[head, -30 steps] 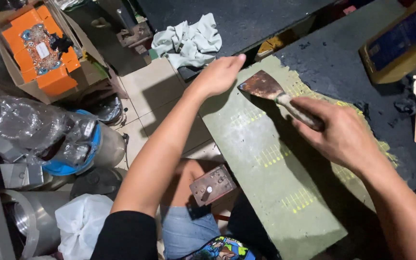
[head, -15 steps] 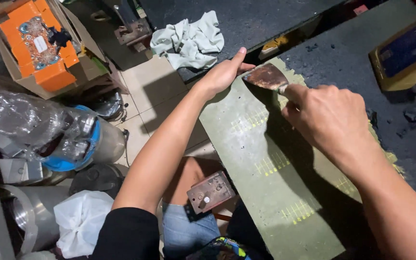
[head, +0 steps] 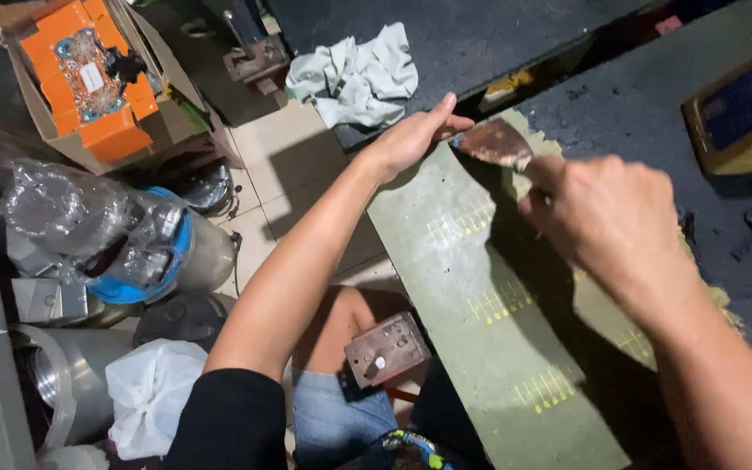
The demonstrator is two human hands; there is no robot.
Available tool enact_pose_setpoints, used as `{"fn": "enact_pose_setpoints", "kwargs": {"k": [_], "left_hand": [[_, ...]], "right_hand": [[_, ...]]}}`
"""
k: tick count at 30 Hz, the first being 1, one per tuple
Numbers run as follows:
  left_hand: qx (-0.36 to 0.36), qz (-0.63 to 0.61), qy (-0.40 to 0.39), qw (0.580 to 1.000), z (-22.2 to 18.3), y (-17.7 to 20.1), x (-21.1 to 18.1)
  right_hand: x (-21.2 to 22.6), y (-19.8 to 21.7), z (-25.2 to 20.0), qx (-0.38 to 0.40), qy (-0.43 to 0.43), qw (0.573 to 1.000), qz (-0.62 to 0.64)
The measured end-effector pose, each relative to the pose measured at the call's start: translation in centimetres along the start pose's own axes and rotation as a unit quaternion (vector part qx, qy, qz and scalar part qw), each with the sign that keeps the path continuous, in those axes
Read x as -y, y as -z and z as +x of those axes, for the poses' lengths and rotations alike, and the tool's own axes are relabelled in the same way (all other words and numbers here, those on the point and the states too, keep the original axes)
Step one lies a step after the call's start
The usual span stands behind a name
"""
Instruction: Scraping dried ink residue from a screen printing plate using a metal scraper and cleaning with a cloth.
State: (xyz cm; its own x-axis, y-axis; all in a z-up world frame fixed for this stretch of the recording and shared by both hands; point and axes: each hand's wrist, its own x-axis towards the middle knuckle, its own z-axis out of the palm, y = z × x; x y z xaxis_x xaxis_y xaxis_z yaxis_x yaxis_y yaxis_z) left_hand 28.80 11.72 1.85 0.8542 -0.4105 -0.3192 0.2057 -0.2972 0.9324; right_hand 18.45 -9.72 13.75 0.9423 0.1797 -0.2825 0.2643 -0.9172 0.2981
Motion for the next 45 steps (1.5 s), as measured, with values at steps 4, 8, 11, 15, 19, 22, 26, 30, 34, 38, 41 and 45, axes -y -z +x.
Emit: {"fn": "enact_pose_setpoints", "kwargs": {"k": [4, 8, 11, 15, 19, 22, 26, 30, 34, 38, 41, 45], "left_hand": [[-0.003, -0.007, 0.004, 1.000, 0.0, -0.1, 0.5], [0.009, -0.008, -0.003, 1.000, -0.2, -0.1, 0.1], [0.022, -0.021, -0.016, 0.999, 0.1, 0.0, 0.8], [0.011, -0.002, 0.000, 1.000, -0.4, -0.4, 0.1], [-0.006, -0.029, -0.012, 0.999, 0.0, -0.2, 0.4], [-0.007, -0.053, -0.046, 0.998, -0.1, -0.2, 0.5], [-0.006, -0.105, -0.029, 0.994, -0.7, -0.2, 0.2], [-0.002, -0.077, -0.001, 0.997, -0.8, -0.8, -1.0], [-0.034, -0.020, 0.095, 0.995, -2.2, -0.9, -2.8], [-0.049, 0.052, 0.085, 0.994, -2.9, -1.1, -3.1], [-0.044, 0.087, 0.071, 0.993, -2.5, -0.8, -2.5], [-0.051, 0.058, 0.057, 0.995, -1.9, -0.5, -1.2]], "right_hand": [[0.6, -0.1, 0.4, 0.029, -0.023, 0.999, 0.025], [0.4, -0.5, 0.6, 0.006, -0.022, 0.998, 0.050], [-0.9, -3.7, 1.1, -0.119, -0.003, 0.986, 0.117], [-2.3, -5.3, 1.4, -0.152, 0.015, 0.956, 0.250], [-3.1, -4.5, 2.0, -0.106, -0.024, 0.920, 0.378], [-4.2, -3.7, 1.3, -0.087, -0.052, 0.905, 0.412], [-5.8, -4.2, -0.3, -0.206, -0.014, 0.936, 0.284], [-3.9, -4.0, -1.4, -0.104, -0.020, 0.969, 0.222], [-1.8, -4.2, -1.4, -0.088, -0.016, 0.988, 0.123], [-0.7, -3.1, -0.6, -0.052, -0.021, 0.994, 0.099], [-0.2, -2.2, 0.0, -0.018, -0.028, 0.997, 0.068], [-0.3, -2.3, 0.5, -0.026, -0.027, 0.996, 0.080]]}}
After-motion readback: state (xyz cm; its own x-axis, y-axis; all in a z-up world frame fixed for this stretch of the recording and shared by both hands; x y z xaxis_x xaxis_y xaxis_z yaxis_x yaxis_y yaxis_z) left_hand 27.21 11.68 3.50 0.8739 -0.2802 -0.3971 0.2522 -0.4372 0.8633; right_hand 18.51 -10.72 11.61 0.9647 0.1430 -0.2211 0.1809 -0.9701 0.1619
